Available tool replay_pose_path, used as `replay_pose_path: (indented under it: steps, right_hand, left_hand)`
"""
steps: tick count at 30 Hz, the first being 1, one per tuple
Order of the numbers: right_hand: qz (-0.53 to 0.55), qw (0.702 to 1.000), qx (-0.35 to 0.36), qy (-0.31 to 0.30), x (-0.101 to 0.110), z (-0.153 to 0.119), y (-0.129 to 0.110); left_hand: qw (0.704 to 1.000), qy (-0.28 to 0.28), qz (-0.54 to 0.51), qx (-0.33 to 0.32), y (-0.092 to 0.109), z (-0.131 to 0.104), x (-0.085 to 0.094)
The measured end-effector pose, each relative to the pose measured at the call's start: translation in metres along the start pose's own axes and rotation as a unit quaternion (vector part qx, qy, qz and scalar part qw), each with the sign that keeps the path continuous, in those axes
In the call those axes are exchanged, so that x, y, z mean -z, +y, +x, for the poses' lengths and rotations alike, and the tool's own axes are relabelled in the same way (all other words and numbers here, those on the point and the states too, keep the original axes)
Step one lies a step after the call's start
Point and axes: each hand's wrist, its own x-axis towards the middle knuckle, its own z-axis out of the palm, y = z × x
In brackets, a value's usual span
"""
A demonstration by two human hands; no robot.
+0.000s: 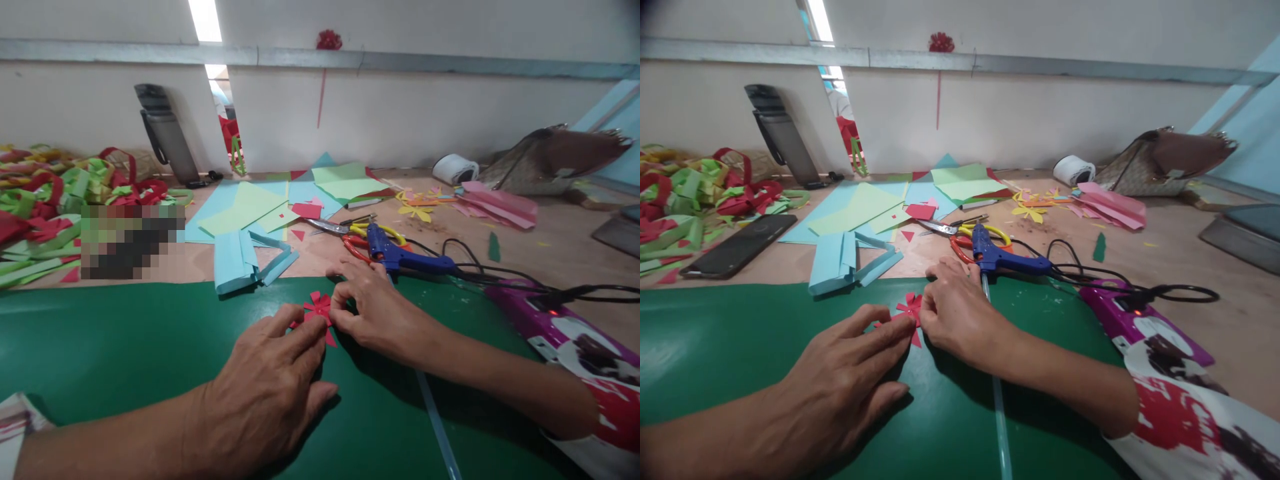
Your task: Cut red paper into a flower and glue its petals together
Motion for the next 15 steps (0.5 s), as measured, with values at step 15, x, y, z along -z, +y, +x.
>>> replay_pose_path:
  steps: [15]
  right_hand:
    - [0.013, 1.000, -0.002, 0.015, -0.0015, 0.0016, 0.0001]
  left_hand:
    - [1.000, -0.012, -0.018, 0.014, -0.0001, 0.0003, 0.0015]
